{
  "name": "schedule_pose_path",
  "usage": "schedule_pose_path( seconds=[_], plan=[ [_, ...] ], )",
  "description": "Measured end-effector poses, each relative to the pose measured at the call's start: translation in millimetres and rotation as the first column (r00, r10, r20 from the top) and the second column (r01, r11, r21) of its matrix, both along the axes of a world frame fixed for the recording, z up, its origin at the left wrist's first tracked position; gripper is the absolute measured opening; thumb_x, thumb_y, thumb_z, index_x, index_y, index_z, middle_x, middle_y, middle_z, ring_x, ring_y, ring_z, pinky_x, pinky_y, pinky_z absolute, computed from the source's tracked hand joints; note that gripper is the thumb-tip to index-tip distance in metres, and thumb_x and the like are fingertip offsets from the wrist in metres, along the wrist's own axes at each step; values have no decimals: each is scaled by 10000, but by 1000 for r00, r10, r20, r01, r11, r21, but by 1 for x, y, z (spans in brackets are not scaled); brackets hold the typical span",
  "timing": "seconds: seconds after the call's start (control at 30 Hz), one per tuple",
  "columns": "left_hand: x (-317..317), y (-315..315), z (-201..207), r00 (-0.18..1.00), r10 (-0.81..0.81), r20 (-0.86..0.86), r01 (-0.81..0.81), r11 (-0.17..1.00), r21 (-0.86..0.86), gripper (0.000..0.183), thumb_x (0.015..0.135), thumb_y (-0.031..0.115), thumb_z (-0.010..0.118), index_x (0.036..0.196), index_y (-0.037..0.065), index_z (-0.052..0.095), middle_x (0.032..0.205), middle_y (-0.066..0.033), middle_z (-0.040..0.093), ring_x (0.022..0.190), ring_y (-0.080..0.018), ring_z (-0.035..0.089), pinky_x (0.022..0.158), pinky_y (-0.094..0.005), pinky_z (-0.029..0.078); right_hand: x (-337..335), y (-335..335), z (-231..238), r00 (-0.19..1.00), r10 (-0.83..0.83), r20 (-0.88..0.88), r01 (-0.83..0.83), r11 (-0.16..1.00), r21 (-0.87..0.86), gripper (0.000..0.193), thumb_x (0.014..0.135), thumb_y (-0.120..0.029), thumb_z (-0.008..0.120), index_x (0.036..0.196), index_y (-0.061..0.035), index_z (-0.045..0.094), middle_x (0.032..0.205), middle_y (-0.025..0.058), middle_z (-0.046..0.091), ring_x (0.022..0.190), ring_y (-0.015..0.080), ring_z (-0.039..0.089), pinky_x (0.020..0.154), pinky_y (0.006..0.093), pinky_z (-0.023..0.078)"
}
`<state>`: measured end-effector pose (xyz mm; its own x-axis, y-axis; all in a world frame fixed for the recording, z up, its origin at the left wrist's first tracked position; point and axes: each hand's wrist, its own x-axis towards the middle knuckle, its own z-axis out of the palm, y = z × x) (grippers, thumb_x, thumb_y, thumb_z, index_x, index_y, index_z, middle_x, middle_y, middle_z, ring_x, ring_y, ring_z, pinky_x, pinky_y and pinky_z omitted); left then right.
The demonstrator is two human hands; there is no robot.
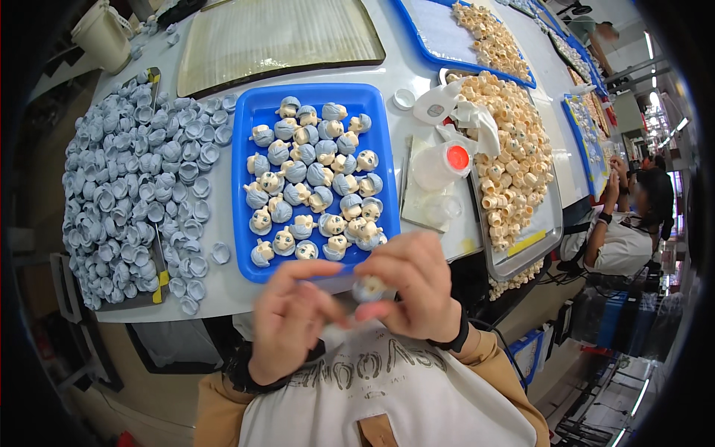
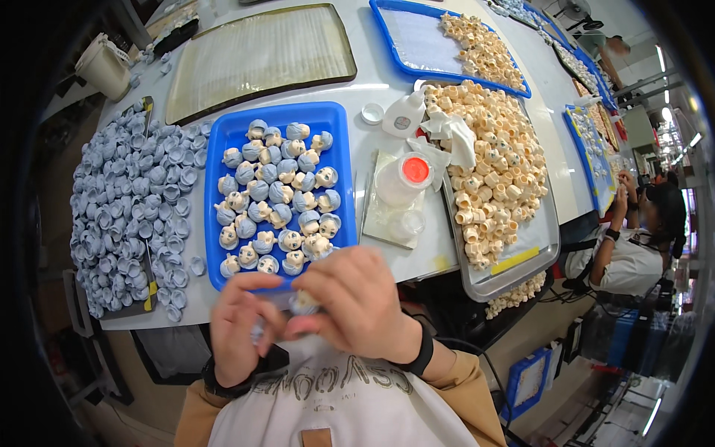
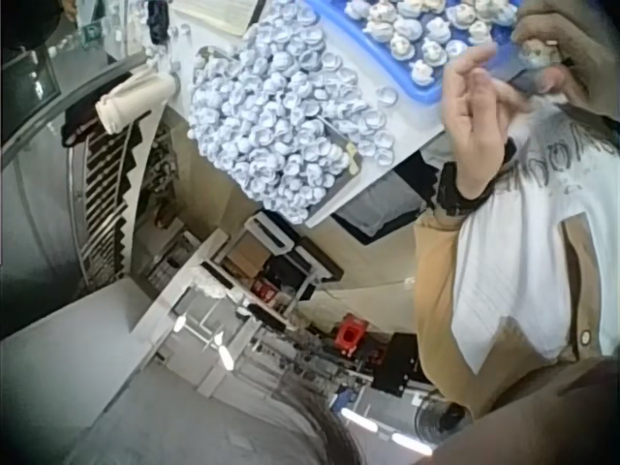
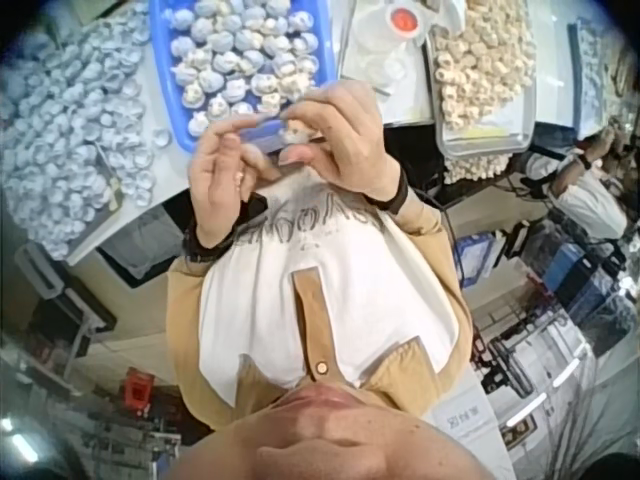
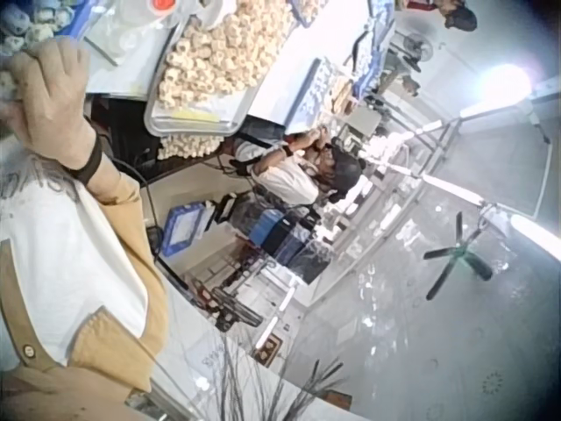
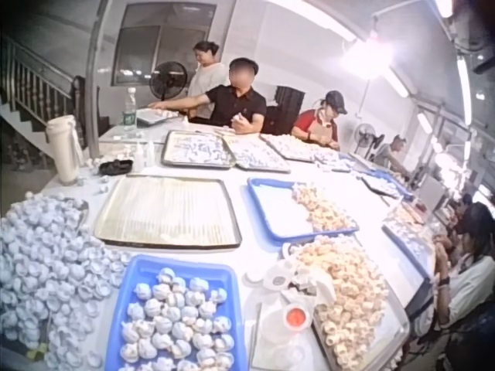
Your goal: The person uses a small tool to apply red paint to the lips of small doll heads. They then pick up a doll head and a grey hairpiece, apply glue to the hairpiece, and attach it to the head. The person repeats this process for multiple doll heads, placing the finished units on a blue tray.
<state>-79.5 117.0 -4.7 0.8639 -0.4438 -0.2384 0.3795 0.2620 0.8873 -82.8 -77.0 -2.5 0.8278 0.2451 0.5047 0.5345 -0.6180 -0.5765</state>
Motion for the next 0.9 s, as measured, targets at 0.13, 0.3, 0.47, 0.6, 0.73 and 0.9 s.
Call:
schedule_pose_path(
  seconds=[0.13, 0.3, 0.47, 0.6, 0.73, 0.9],
  plan=[
    [7, 11, -5, 964, 190, -186, -249, 888, -386, 229, 992, 254, 358, 967, 43, 445, 649, -15, 388, 473, -84, 330, 426, -201, 274, 15, 5, -5, 993, -114, 35, 116, 989, -88, 399, 666, -223, 739, 1002, -56, 606, 958, 77, 581, 896, 263, 538, 780, 386, 390],
    [9, -1, 8, 856, 306, -417, -484, 760, -434, 182, 963, 169, 393, 1095, 45, 402, 846, -70, 420, 544, -85, 360, 437, -202, 291, 24, 24, -6, 960, -280, -15, 255, 894, -368, 501, 668, -101, 714, 1141, -60, 556, 1199, 148, 506, 1105, 312, 471, 917, 421, 363],
    [0, 9, -13, 956, 162, -245, -261, 853, -453, 301, 975, 322, 406, 1078, 39, 399, 636, -39, 458, 382, -68, 311, 361, -207, 256, -4, -29, 26, 973, -153, -172, 133, 983, -124, 618, 643, -34, 732, 1232, -81, 551, 1350, 173, 415, 1212, 362, 432, 973, 418, 389],
    [-3, 6, -11, 999, -4, -44, -14, 918, -397, 516, 955, 499, 383, 973, -13, 453, 455, 1, 385, 365, -55, 327, 350, -221, 244, -30, -132, 38, 609, -793, 22, 709, 532, -462, 355, 792, -24, 599, 1147, -24, 585, 1076, 176, 618, 974, 324, 592, 856, 392, 452],
    [2, 2, -9, 992, -122, 42, 129, 945, -302, 630, 927, 542, 417, 957, -64, 587, 601, -28, 472, 431, -58, 385, 411, -216, 277, -58, -202, 1, 498, -826, -262, 636, 554, -537, 392, 756, -48, 653, 1141, -34, 582, 992, 165, 638, 839, 282, 627, 754, 364, 487],
    [7, 0, 5, 957, -289, -22, 285, 953, -105, 428, 922, 376, 550, 1025, -32, 626, 777, -30, 534, 594, -30, 443, 527, -168, 340, -46, -204, -12, 538, -788, -299, 674, 616, -408, 274, 735, -27, 681, 990, -4, 581, 855, 132, 651, 702, 219, 629, 634, 323, 492]
  ],
)
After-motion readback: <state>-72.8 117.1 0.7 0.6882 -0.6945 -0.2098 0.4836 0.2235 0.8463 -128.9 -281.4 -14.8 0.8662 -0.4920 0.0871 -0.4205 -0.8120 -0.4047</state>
